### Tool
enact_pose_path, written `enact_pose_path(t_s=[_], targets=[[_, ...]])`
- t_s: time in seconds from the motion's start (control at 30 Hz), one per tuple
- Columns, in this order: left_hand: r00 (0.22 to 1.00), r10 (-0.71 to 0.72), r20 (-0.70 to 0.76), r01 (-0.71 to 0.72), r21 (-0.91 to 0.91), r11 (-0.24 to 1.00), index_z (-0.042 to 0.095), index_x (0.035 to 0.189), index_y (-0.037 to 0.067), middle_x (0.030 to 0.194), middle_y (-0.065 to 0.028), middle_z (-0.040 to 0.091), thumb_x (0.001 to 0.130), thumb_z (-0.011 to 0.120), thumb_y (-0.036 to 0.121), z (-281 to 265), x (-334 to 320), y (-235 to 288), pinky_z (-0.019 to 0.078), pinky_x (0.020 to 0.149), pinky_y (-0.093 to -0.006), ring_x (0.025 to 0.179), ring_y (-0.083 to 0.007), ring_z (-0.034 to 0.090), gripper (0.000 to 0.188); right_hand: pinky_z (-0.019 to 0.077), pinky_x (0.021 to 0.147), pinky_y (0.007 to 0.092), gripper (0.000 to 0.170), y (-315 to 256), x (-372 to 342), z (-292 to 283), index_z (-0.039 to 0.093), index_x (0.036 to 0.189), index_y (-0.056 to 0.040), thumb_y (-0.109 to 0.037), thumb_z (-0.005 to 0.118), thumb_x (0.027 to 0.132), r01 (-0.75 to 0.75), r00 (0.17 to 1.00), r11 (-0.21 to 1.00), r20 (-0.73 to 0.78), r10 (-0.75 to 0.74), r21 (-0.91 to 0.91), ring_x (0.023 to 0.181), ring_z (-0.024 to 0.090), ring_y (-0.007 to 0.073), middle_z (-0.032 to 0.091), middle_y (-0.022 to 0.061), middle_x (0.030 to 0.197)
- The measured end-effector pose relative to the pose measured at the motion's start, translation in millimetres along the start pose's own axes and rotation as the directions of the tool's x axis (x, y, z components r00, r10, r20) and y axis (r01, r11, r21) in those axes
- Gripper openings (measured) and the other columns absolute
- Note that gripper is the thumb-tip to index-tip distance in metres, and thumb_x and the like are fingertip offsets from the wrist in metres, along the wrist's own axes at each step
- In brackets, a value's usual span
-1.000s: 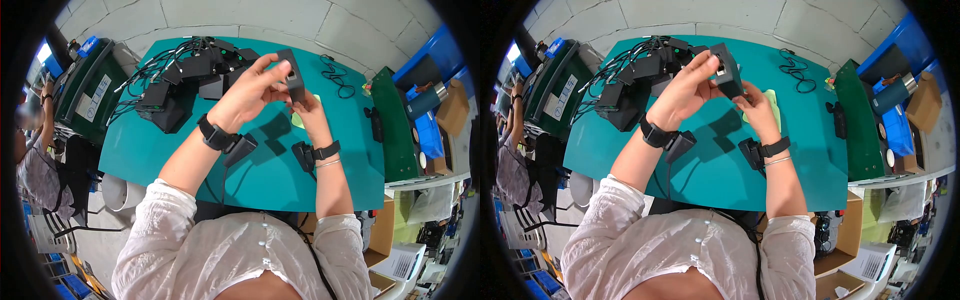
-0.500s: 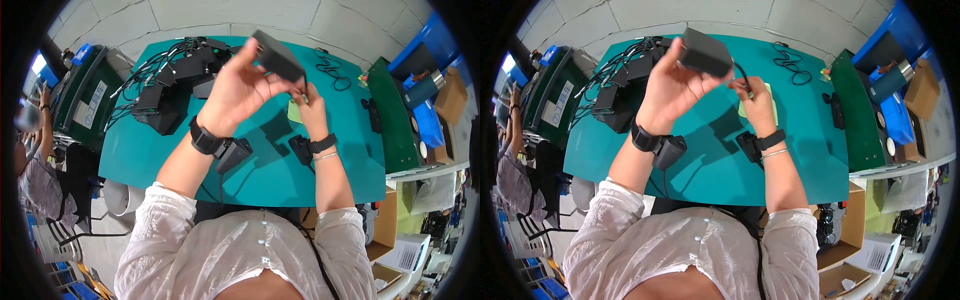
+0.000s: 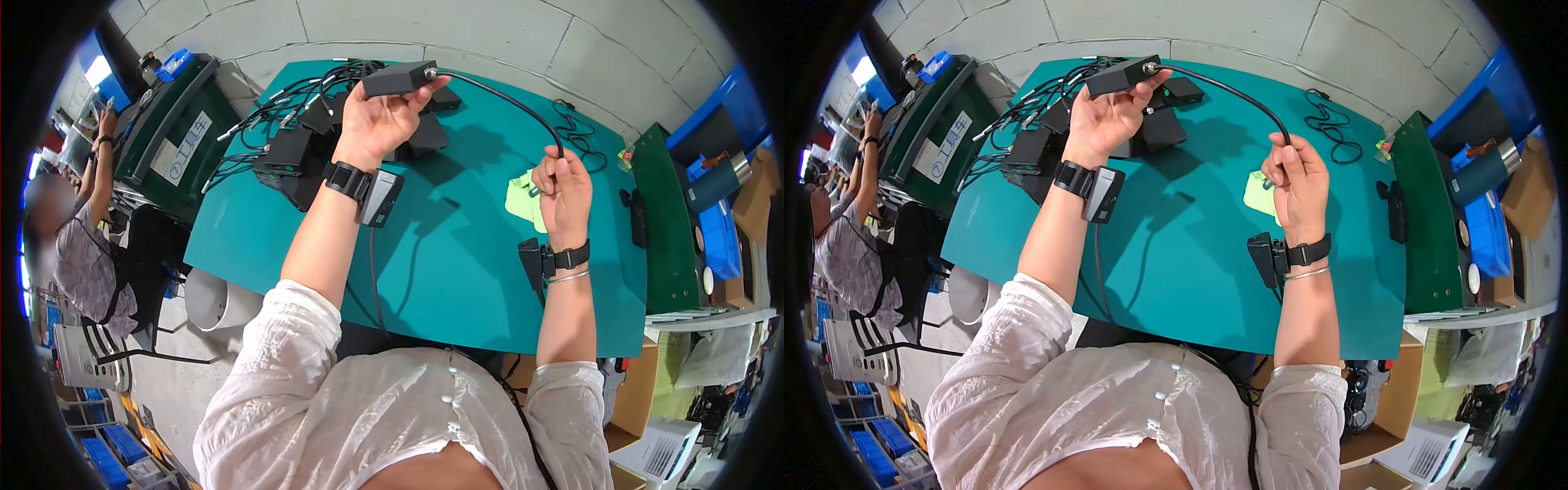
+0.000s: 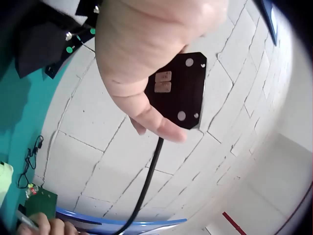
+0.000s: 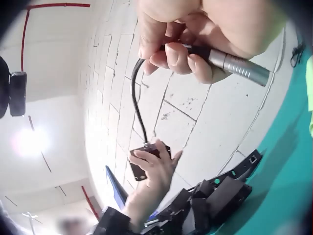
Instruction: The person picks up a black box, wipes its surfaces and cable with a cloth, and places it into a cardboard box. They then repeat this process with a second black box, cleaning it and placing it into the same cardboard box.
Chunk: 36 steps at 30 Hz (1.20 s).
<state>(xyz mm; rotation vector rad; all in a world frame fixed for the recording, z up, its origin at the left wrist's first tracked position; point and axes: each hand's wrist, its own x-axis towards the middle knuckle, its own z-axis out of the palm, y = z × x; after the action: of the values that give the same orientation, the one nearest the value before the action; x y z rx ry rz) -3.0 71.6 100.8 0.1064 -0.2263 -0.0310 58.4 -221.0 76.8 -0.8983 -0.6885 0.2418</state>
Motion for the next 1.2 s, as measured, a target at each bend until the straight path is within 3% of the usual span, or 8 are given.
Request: enact_pose_path(t_s=[0.2, 0.37, 0.57, 0.8, 0.9, 0.97, 1.0, 1.2], targets=[[0.981, -0.151, -0.124, 0.183, 0.324, 0.928, 0.045, 0.127, -0.003, 0.126, -0.0292, 0.053, 0.093, 0.049, 0.048, -26.7, 1.7, 3.7, 0.0378, 0.041, -0.0247, 0.069, -0.0228, 0.049, 0.061, 0.0328, 0.048, 0.0191, 0.027, -12.0, 1.5, -15.7, 0.056, 0.114, 0.0033, -0.019, 0.051, 0.099, -0.076, 0.997, 0.919, 0.025, 0.072, 0.388, 0.060, 0.038, 0.0069, 0.048, 0.0021, 0.084], [0.913, -0.387, -0.127, 0.403, 0.428, 0.809, 0.047, 0.126, -0.002, 0.117, -0.0276, 0.058, 0.096, 0.046, 0.044, -42.2, 7.6, -20.8, 0.0452, 0.039, -0.0232, 0.084, -0.0274, 0.060, 0.054, 0.0370, 0.046, 0.0200, 0.026, -14.1, 4.9, -28.6, 0.047, 0.117, 0.0063, -0.014, 0.044, 0.101, -0.033, 0.998, 0.712, -0.019, 0.065, 0.702, 0.061, 0.040, 0.0095, 0.046, 0.0042, 0.081], [0.945, -0.294, -0.145, 0.328, 0.435, 0.839, 0.030, 0.140, -0.001, 0.138, -0.0339, 0.035, 0.098, 0.037, 0.047, -26.5, 5.9, -46.7, 0.0610, 0.064, -0.0448, 0.110, -0.0463, 0.055, 0.064, 0.0261, 0.040, 0.0198, 0.028, -23.5, 0.7, -39.8, 0.049, 0.122, 0.0016, -0.014, 0.046, 0.099, -0.051, 0.999, 0.901, 0.020, 0.047, 0.431, 0.049, 0.035, 0.0066, 0.045, 0.0013, 0.074], [0.982, -0.100, -0.163, 0.166, 0.469, 0.867, 0.036, 0.139, 0.005, 0.140, -0.0194, 0.041, 0.097, 0.041, 0.049, -22.2, 2.6, -54.4, 0.0427, 0.097, -0.0590, 0.129, -0.0403, 0.039, 0.061, 0.0305, 0.039, 0.0208, 0.033, -35.5, 1.0, -36.7, 0.050, 0.126, -0.0011, -0.019, 0.050, 0.098, -0.134, 0.991, 0.916, 0.078, 0.113, 0.379, 0.051, 0.039, 0.0082, 0.050, 0.0028, 0.073], [0.973, 0.088, -0.214, 0.146, 0.862, 0.485, 0.045, 0.127, -0.001, 0.112, -0.0155, 0.060, 0.093, 0.059, 0.025, -22.2, 1.7, -60.2, 0.0523, 0.082, -0.0480, 0.096, -0.0323, 0.062, 0.045, 0.0435, 0.044, 0.0221, 0.035, -29.5, 5.2, -48.1, 0.047, 0.131, -0.0037, -0.017, 0.049, 0.099, -0.101, 0.988, 0.887, 0.154, 0.035, 0.450, 0.059, 0.051, 0.0107, 0.058, 0.0072, 0.083], [0.946, 0.042, -0.323, 0.253, 0.812, 0.526, 0.048, 0.124, -0.002, 0.106, -0.0154, 0.062, 0.091, 0.060, 0.023, -16.1, 2.1, -57.9, 0.0537, 0.078, -0.0440, 0.090, -0.0318, 0.064, 0.043, 0.0554, 0.059, 0.0249, 0.036, -24.5, 4.7, -47.2, 0.045, 0.134, -0.0067, -0.016, 0.047, 0.099, 0.069, 0.974, 0.923, -0.225, 0.019, 0.377, 0.076, 0.063, 0.0151, 0.063, 0.0138, 0.100], [0.945, 0.040, -0.323, 0.255, 0.810, 0.528, 0.048, 0.124, -0.002, 0.106, -0.0154, 0.062, 0.091, 0.060, 0.023, -15.4, 1.8, -59.4, 0.0537, 0.078, -0.0440, 0.090, -0.0318, 0.064, 0.043, 0.0583, 0.078, 0.0307, 0.040, -19.6, 6.0, -56.8, 0.040, 0.138, -0.0048, -0.015, 0.045, 0.099, 0.096, 0.993, 0.873, -0.101, -0.054, 0.479, 0.097, 0.066, 0.0226, 0.061, 0.0193, 0.114], [0.917, 0.083, -0.391, 0.273, 0.764, 0.584, 0.055, 0.112, -0.001, 0.096, -0.0109, 0.062, 0.090, 0.061, 0.022, -11.8, -3.0, -64.0, 0.0505, 0.064, -0.0337, 0.083, -0.0254, 0.064, 0.032, 0.0360, 0.109, 0.0451, 0.056, -26.0, 4.3, -41.3, 0.029, 0.142, 0.0043, -0.025, 0.044, 0.096, 0.054, 0.997, 0.668, -0.078, 0.007, 0.742, 0.135, 0.035, 0.0336, 0.037, 0.0245, 0.143]])
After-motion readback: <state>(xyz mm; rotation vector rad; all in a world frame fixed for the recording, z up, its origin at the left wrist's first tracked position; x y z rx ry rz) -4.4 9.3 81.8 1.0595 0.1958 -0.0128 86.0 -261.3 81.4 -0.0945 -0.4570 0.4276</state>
